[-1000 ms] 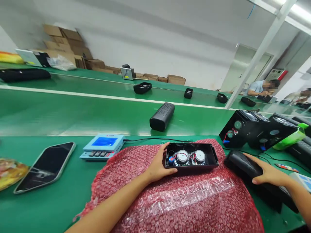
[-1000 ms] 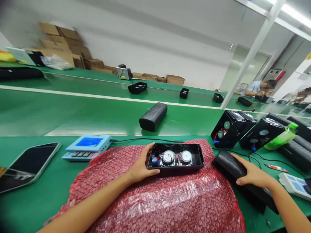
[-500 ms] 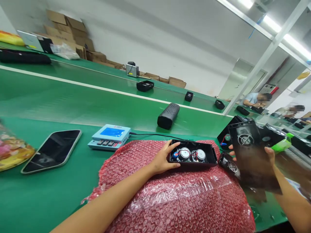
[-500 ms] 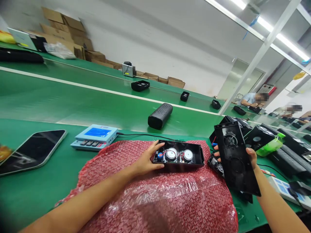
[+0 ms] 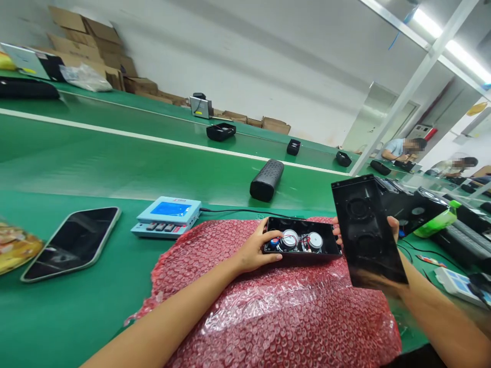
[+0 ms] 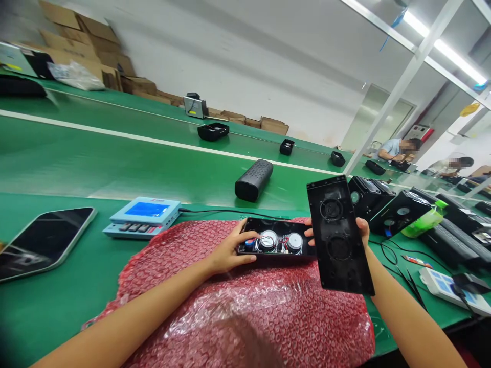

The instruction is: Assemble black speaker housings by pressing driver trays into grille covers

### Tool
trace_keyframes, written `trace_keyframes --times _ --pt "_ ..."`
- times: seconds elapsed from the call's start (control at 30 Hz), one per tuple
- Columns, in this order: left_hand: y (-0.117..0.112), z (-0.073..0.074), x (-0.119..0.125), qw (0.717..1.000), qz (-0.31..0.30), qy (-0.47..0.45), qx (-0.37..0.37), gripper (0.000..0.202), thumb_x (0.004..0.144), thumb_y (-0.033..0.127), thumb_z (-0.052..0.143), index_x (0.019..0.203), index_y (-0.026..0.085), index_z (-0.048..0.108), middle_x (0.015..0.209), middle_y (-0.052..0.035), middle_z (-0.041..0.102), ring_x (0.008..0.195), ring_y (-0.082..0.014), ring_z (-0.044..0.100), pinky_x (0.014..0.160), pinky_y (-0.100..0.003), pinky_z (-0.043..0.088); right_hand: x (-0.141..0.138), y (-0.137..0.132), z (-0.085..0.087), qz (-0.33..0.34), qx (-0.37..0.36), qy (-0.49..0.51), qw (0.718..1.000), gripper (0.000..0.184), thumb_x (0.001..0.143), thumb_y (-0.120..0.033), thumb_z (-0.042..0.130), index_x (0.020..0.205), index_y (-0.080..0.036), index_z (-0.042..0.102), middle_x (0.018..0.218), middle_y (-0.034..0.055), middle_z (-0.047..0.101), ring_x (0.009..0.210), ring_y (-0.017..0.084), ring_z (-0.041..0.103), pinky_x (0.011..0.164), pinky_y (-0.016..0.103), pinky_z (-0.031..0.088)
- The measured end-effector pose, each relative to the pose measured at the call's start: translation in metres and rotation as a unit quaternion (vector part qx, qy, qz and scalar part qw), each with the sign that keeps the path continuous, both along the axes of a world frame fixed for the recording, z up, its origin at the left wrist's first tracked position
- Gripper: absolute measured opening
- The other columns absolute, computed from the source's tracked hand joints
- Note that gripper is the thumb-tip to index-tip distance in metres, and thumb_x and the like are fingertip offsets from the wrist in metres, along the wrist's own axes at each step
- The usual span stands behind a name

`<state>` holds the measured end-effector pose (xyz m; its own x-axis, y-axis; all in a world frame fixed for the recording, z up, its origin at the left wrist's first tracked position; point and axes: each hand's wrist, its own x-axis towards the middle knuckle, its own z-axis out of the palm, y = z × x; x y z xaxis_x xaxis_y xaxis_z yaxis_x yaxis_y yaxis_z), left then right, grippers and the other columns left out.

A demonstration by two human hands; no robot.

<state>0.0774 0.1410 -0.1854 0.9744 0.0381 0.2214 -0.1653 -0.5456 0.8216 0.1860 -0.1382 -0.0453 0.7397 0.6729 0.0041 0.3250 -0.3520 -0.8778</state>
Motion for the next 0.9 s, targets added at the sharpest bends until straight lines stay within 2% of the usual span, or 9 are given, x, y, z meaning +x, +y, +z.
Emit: trace_keyframes --times 0.1,0.23,0.37,0.47,0.57,0.67,0.73,0.83,0.9 --pt "0.000 -0.002 0.001 1.000 0.001 -0.007 0.010 0.053 0.066 0.041 0.070 0.114 0.022 0.060 0.147 -0.0093 0.018 0.138 -0.0355 0.014 0.112 -0.047 0.017 -0.003 0.007 -0.005 0.053 0.048 0.122 0.990 0.115 0.054 -0.087 -0.003 0.124 -0.009 0.045 0.108 0.0204 0.058 0.087 0.028 0.061 0.065 0.042 0.049" --pt "0.000 -0.003 0.001 1.000 0.003 -0.016 0.025 0.052 0.065 0.039 0.072 0.112 0.021 0.060 0.146 -0.0097 0.021 0.137 -0.0343 0.017 0.112 -0.047 0.019 -0.004 0.015 -0.011 0.098 0.151 0.271 0.946 0.102 0.057 -0.088 0.020 0.123 -0.015 0.045 0.116 0.0173 0.055 0.091 0.027 0.060 0.074 0.043 0.048" --pt "-0.002 -0.001 0.001 0.999 0.012 -0.019 0.035 0.049 0.066 0.037 0.072 0.110 0.021 0.061 0.147 -0.0091 0.021 0.136 -0.0343 0.020 0.111 -0.047 0.022 -0.003 0.027 -0.013 0.140 0.162 0.290 0.933 0.106 0.048 -0.091 0.031 0.122 -0.015 0.045 0.115 0.0169 0.055 0.093 0.027 0.059 0.075 0.043 0.048" --pt "-0.007 0.001 -0.003 0.990 0.055 -0.090 0.097 0.049 0.068 0.035 0.070 0.114 0.022 0.058 0.148 -0.0102 0.018 0.137 -0.0359 0.015 0.109 -0.049 0.024 -0.006 0.037 -0.014 0.139 0.127 0.272 0.944 0.114 0.044 -0.094 0.026 0.124 -0.014 0.043 0.117 0.0185 0.053 0.097 0.029 0.058 0.078 0.045 0.048" --pt "-0.019 0.006 -0.015 0.938 0.093 -0.272 0.193 0.049 0.068 0.037 0.068 0.114 0.025 0.056 0.143 -0.0116 0.029 0.134 -0.0353 0.023 0.106 -0.055 0.024 -0.011 0.045 -0.020 0.132 0.136 0.249 0.950 0.120 0.040 -0.095 0.024 0.127 -0.013 0.039 0.120 0.0201 0.051 0.099 0.029 0.057 0.077 0.044 0.048" --pt "-0.041 0.020 -0.032 0.837 0.026 -0.464 0.288 0.035 0.073 0.036 0.066 0.106 0.029 0.057 0.126 -0.0055 0.052 0.122 -0.0239 0.043 0.110 -0.052 0.021 -0.018 0.053 -0.031 0.144 0.178 0.243 0.943 0.121 0.039 -0.094 0.031 0.130 -0.015 0.033 0.123 0.0207 0.048 0.101 0.031 0.055 0.080 0.044 0.048" --pt "-0.057 0.032 -0.043 0.787 -0.008 -0.516 0.339 0.026 0.078 0.027 0.061 0.103 0.032 0.058 0.115 0.0004 0.060 0.114 -0.0166 0.049 0.114 -0.049 0.011 -0.026 0.060 -0.037 0.155 0.191 0.242 0.938 0.121 0.039 -0.093 0.034 0.132 -0.016 0.031 0.125 0.0207 0.047 0.104 0.032 0.053 0.084 0.045 0.046" --pt "-0.071 0.048 -0.052 0.780 0.004 -0.515 0.355 0.026 0.082 0.019 0.055 0.107 0.026 0.060 0.108 0.0000 0.065 0.106 -0.0154 0.053 0.114 -0.048 0.005 -0.040 0.068 -0.036 0.195 0.210 0.242 0.927 0.120 0.040 -0.090 0.039 0.133 -0.015 0.030 0.124 0.0201 0.048 0.107 0.033 0.051 0.087 0.046 0.044" --pt "-0.071 0.055 -0.053 0.798 0.003 -0.503 0.331 0.025 0.083 0.018 0.055 0.106 0.022 0.060 0.108 -0.0029 0.065 0.110 -0.0188 0.053 0.113 -0.046 0.015 -0.048 0.071 -0.029 0.204 0.247 0.229 0.919 0.114 0.048 -0.086 0.041 0.135 -0.015 0.028 0.126 0.0188 0.047 0.107 0.032 0.052 0.090 0.047 0.042"
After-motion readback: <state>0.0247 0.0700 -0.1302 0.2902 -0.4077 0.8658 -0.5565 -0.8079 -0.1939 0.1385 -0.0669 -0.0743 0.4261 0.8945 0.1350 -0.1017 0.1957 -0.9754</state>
